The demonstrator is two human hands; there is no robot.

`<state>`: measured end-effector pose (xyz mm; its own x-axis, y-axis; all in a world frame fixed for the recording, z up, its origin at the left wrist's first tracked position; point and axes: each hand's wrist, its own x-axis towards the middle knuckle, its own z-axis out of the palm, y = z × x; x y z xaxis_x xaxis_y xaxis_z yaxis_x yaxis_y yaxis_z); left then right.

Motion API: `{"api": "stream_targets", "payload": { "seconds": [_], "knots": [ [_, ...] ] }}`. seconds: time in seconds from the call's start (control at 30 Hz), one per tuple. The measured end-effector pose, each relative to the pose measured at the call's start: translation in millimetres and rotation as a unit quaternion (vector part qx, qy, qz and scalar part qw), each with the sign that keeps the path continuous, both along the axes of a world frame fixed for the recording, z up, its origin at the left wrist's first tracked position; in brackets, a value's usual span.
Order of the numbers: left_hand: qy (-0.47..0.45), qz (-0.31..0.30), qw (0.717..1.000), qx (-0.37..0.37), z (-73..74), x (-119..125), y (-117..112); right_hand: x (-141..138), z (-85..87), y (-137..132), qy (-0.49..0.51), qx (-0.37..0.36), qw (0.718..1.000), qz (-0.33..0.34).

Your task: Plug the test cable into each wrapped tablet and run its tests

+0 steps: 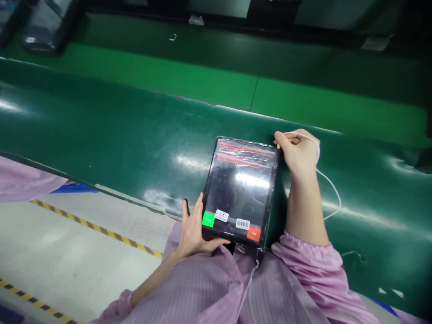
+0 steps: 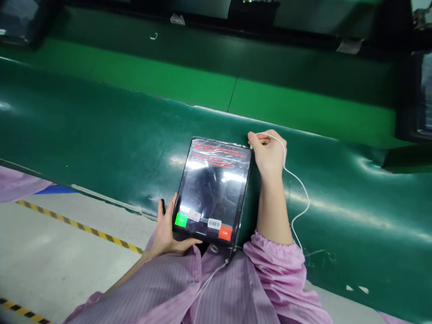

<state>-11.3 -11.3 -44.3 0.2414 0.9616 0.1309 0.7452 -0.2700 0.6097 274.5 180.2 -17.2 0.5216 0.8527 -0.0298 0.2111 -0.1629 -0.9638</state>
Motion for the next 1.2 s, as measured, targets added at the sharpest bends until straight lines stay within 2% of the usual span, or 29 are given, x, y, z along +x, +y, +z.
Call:
{"api": "stream_targets", "payload": {
  "seconds": [0.17, 0.3, 0.63, 0.9, 1.07, 1.2],
  "knots": [
    [0.023, -0.031, 0.999, 0.022, 3.9, 1, 4, 12, 4.5, -5, 0.062, -0.052, 0.997, -0.009],
    [0.023, -0.031, 0.999, 0.03, 7.2, 5, 7, 13, 11.9, -10, 0.128, -0.098, 0.987, -0.014],
    [0.04, -0.053, 0.996, 0.059, 8.2, 7, 11, 20, 22.0, -16, 0.186, -0.133, 0.973, 0.016],
    [0.056, -0.045, 0.994, 0.081, 6.3, 6, 10, 28, 52.9, -7, 0.11, -0.245, 0.961, 0.066],
    [0.064, -0.047, 0.995, 0.061, 8.5, 5, 10, 29, 57.6, 4, 0.063, -0.286, 0.953, 0.074],
    [0.067, -0.033, 0.996, 0.043, 7.9, 5, 9, 27, 58.2, 2, 0.121, -0.279, 0.95, 0.066]
  ]
}}
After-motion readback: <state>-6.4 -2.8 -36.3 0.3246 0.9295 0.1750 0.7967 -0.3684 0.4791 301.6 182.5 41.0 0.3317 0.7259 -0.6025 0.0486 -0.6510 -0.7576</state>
